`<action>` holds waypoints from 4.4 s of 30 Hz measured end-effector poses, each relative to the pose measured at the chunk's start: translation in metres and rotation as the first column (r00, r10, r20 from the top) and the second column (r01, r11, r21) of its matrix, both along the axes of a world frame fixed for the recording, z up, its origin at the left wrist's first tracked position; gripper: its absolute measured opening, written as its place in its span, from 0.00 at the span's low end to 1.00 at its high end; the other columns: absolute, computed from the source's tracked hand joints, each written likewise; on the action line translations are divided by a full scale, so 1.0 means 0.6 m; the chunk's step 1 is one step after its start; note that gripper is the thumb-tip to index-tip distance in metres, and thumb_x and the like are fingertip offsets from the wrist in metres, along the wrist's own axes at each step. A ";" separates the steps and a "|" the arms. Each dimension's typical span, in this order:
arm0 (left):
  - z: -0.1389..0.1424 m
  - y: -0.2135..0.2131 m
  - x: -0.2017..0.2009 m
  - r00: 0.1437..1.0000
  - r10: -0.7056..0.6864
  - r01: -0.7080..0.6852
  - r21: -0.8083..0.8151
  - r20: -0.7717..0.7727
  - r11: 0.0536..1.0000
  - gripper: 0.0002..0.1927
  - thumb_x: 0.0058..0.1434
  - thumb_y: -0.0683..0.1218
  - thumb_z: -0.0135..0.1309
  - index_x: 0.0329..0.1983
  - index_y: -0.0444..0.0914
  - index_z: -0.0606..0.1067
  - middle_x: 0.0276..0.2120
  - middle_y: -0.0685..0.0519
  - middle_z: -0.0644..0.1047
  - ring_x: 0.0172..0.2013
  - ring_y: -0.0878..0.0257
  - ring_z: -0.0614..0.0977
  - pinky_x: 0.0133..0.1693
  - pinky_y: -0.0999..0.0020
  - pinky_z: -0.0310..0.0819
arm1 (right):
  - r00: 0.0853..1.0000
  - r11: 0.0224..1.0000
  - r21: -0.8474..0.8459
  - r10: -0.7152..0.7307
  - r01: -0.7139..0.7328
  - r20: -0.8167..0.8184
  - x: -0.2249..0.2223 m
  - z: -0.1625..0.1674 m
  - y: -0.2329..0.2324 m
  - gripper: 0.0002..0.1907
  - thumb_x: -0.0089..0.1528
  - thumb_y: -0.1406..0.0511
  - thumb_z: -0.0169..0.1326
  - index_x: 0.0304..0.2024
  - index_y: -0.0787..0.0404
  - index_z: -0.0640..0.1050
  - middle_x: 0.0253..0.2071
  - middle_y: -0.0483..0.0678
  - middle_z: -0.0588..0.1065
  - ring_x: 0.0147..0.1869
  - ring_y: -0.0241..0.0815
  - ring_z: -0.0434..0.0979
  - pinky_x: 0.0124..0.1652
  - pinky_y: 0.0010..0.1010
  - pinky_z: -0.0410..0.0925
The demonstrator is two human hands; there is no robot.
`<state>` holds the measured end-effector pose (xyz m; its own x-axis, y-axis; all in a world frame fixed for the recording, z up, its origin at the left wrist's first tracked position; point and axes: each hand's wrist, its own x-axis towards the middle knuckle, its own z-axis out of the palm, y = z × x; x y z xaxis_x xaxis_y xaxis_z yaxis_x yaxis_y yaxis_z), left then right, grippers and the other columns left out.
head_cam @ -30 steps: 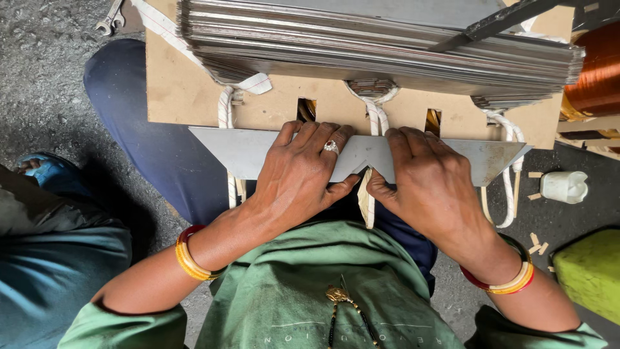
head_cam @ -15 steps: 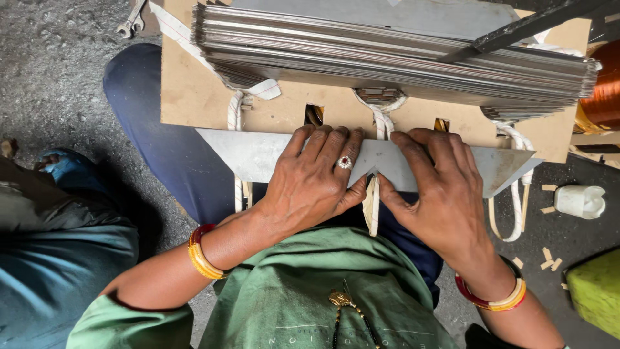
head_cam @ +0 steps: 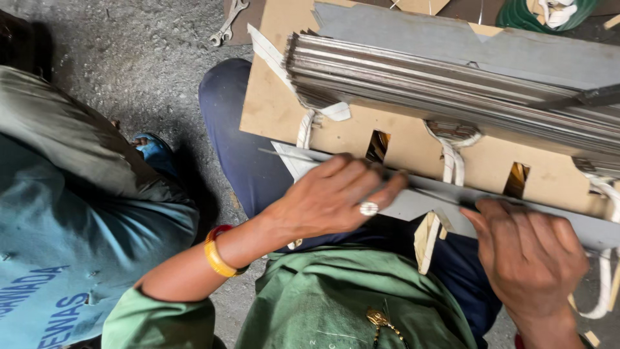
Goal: The person is assembling an electrical component by inserting metal laminations into a wooden jig and securing them with a metal bar. They repeatedly adjust the laminations and the bar to ensure proper alignment.
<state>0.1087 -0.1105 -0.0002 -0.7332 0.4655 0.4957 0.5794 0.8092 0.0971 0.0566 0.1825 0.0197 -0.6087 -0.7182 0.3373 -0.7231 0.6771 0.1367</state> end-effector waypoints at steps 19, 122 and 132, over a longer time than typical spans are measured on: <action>0.050 -0.179 -0.081 0.946 0.324 -0.321 0.206 0.023 0.924 0.13 0.55 0.31 0.62 0.42 0.36 0.78 0.35 0.50 0.72 0.40 0.52 0.76 0.39 0.61 0.69 | 0.991 0.998 0.060 -0.006 -0.001 0.130 -0.107 0.018 -0.076 0.08 0.62 0.71 0.61 0.43 0.69 0.83 0.34 0.53 0.81 0.33 0.43 0.80 0.39 0.28 0.70; -0.007 0.103 -0.030 0.881 -0.023 -0.121 0.271 0.473 0.955 0.25 0.50 0.51 0.66 0.44 0.27 0.79 0.47 0.41 0.78 0.47 0.47 0.77 0.51 0.55 0.70 | 0.867 0.980 -0.148 -0.045 0.136 0.496 -0.011 0.012 0.008 0.29 0.57 0.55 0.64 0.53 0.68 0.79 0.50 0.56 0.75 0.55 0.57 0.73 0.54 0.48 0.67; 0.004 0.094 -0.016 0.996 0.019 -0.027 0.086 0.092 0.996 0.26 0.62 0.52 0.65 0.58 0.35 0.74 0.42 0.48 0.77 0.40 0.53 0.77 0.43 0.57 0.66 | 0.999 0.981 -0.191 0.035 -0.028 0.037 0.001 0.016 0.029 0.20 0.65 0.57 0.64 0.49 0.65 0.78 0.51 0.56 0.75 0.53 0.53 0.76 0.56 0.45 0.69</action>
<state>0.0988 -0.0541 0.0023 -0.7869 0.4062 0.4646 0.5465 0.8083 0.2189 0.0571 0.1996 0.0291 -0.6027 -0.6622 0.4453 -0.7467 0.6648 -0.0220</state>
